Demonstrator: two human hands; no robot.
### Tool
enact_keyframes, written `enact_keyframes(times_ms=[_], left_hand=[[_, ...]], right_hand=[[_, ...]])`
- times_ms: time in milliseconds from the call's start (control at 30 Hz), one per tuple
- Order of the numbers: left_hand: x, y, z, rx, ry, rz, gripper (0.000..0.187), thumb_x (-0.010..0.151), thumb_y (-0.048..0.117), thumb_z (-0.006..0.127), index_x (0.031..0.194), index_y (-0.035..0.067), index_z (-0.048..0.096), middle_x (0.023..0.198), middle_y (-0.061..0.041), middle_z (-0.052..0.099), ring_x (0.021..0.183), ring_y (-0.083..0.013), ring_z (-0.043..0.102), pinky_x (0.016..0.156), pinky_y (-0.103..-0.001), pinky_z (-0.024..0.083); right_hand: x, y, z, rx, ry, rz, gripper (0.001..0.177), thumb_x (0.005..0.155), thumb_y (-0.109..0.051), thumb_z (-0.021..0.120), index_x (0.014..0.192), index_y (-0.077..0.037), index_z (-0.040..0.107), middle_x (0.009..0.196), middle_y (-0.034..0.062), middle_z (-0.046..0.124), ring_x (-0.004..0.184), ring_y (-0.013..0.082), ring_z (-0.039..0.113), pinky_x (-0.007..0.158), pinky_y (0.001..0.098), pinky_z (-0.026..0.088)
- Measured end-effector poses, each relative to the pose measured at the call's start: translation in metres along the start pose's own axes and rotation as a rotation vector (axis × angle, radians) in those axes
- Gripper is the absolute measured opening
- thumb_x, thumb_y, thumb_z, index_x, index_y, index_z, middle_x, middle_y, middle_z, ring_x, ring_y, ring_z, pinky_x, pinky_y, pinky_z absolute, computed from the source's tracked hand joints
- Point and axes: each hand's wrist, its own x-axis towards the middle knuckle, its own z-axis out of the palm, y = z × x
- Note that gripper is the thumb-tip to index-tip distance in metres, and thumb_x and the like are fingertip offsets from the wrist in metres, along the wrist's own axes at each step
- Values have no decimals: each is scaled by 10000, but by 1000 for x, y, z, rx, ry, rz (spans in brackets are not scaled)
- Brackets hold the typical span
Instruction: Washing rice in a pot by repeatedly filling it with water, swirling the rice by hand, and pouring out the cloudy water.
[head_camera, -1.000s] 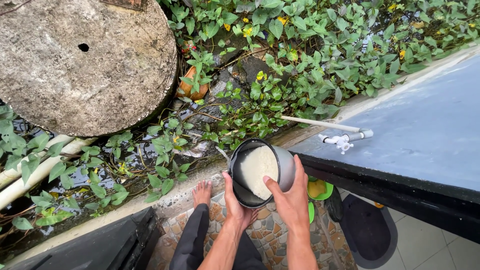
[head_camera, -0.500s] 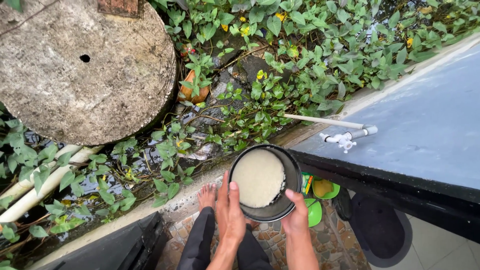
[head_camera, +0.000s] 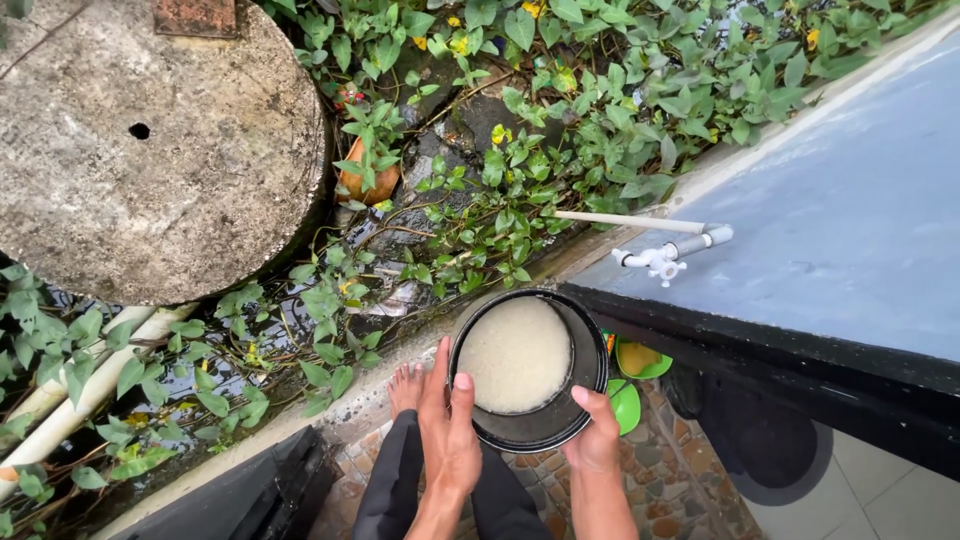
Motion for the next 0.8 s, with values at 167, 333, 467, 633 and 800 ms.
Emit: enact_keyframes(times_ms=[167,333,467,633,800], left_hand=[[1,4,10,-10,58,-78,820,878,636,454,1540,153,457,1644,-100,400,1582,-269,239,1232,-492,280],[-6,15,19,14,55,-253,799,849,630,477,1547,246,408,1693,-21,237,1618,-255,16,1288,-577,240],[-3,19,25,87,53,-264,817,846,633,486,1563,248,413,1678,-32,307,1512,-238,277,1159,-478,381],[-11,14,28,107,53,-263,820,839,626,504,1561,248,418,1625,-42,402,1414,-271,509,1098,-460,492],[-8,6,29,148,78,-233,860,807,656,520,1565,260,438,1594,-53,447,1229,-255,638,986,-424,531]], right_hand=[[-33,-81,108,-575,115,-248,639,823,-265,675,1397,-13,556,1349,199,650,1217,344,639,987,473,544],[-66,-112,147,-1085,41,-678,103,890,-141,755,955,-62,737,955,70,716,890,182,674,760,286,583],[-34,-97,164,-1403,-348,-486,166,919,-193,712,1041,-145,813,826,-20,679,606,133,585,604,290,462],[-16,-85,166,-1642,-364,-459,174,926,-239,712,1076,-208,795,730,-22,591,593,218,631,573,390,458],[-4,-71,160,-1784,-362,-451,293,918,-175,772,726,-130,555,680,-10,558,566,216,557,508,444,435]])
